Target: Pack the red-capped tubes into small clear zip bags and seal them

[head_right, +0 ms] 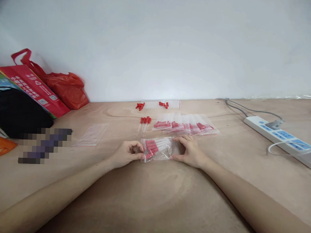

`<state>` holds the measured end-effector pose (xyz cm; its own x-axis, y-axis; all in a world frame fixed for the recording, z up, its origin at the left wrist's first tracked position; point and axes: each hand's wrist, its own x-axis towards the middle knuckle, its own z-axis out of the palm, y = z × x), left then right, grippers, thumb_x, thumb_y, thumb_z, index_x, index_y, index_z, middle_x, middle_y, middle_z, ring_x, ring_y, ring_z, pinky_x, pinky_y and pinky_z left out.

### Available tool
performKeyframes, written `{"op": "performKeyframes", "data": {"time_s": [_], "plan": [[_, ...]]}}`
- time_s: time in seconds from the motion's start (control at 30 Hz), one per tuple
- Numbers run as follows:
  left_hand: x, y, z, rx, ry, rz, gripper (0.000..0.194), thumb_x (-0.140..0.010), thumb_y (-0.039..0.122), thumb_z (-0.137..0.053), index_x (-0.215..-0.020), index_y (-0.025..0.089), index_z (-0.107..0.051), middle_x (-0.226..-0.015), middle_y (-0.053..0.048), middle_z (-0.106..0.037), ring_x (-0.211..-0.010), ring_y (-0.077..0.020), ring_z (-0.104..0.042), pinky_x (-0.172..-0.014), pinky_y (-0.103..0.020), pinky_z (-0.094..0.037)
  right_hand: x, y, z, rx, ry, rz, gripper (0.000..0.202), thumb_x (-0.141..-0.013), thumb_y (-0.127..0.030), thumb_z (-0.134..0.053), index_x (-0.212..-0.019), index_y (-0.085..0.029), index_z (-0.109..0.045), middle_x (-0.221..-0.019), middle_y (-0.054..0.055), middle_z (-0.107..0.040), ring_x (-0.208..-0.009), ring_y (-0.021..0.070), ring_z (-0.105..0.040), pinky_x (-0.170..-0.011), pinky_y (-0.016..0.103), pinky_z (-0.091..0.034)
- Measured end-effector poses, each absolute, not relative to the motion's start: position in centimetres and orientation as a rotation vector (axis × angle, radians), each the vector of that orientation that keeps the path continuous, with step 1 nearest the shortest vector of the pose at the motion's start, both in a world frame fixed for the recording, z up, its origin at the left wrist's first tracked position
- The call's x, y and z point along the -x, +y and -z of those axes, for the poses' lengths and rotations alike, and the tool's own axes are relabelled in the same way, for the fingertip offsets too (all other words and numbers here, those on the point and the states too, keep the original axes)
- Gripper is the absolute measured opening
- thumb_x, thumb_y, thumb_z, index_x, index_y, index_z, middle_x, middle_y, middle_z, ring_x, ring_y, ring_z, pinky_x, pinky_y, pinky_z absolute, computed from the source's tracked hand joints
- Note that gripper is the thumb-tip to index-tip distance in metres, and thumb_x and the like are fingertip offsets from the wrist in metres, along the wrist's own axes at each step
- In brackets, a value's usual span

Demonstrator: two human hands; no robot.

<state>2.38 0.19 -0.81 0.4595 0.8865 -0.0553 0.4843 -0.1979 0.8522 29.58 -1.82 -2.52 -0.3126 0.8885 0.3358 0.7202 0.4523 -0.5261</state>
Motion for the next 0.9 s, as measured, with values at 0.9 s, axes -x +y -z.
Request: {"op": "performKeyframes", "data": {"time_s": [0.9], "plan": [[-2.9, -0.1, 0.2, -2.236, 1.205, -0.591, 0.011, -0.07, 0.021, -0.055, -0.073, 0.019, -0.065, -0.077, 0.0, -0.062, -0.057, -0.0085, -0.046, -0.052, -0.019, -0.033, -30.3, -1.4, 2.2, 1.177, -2.201, -0.552, 0.055, -0.062, -0.048, -0.067, -0.11, -0.025, -0.053, -0.114, 0.007, -0.051, -0.107, 0.0244, -0.047, -0.091, 0.044, -0.039]]}}
